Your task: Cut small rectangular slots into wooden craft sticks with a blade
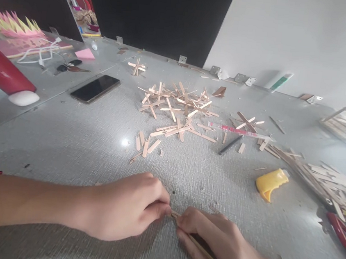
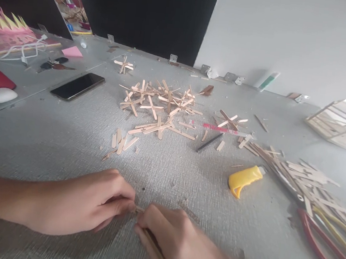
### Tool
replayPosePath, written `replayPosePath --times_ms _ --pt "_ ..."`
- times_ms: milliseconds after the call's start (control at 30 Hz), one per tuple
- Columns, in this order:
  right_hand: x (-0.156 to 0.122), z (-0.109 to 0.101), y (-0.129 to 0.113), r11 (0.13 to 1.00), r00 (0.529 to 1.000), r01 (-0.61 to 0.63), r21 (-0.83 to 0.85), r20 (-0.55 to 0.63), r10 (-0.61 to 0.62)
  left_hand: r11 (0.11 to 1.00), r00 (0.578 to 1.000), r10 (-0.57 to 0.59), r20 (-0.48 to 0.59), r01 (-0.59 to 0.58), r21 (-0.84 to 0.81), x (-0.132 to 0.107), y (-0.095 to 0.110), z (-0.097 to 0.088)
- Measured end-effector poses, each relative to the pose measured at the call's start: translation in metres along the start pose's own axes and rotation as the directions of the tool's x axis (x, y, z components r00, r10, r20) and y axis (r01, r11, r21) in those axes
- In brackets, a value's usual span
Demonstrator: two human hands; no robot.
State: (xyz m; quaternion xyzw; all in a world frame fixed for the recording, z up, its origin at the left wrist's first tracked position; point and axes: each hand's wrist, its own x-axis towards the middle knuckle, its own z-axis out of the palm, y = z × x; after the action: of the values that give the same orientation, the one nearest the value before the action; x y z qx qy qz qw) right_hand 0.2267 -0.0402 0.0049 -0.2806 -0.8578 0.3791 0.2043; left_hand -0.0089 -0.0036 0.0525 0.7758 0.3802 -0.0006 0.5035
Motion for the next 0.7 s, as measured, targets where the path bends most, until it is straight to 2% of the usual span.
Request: replayPosePath --times_ms 333,633,700 --pt "0.001 0.003 0.001 1.000 1.000 0.005 -0.007 0.016 -0.005 0.999 1.000 -0.008 0.008 0.009 -0.043 0.000 0.002 -0.001" --pt "0.002 0.010 0.008 0.995 0.994 0.087 -0.050 -0.057 -0.090 0.994 0.998 -0.046 0.038 0.050 -0.099 0.000 -0.003 0.001" --pt "0.003 0.012 0.008 0.995 0.996 0.077 -0.059 -0.042 -0.079 0.994 0.998 -0.046 0.037 0.049 -0.101 0.000 -0.003 0.001"
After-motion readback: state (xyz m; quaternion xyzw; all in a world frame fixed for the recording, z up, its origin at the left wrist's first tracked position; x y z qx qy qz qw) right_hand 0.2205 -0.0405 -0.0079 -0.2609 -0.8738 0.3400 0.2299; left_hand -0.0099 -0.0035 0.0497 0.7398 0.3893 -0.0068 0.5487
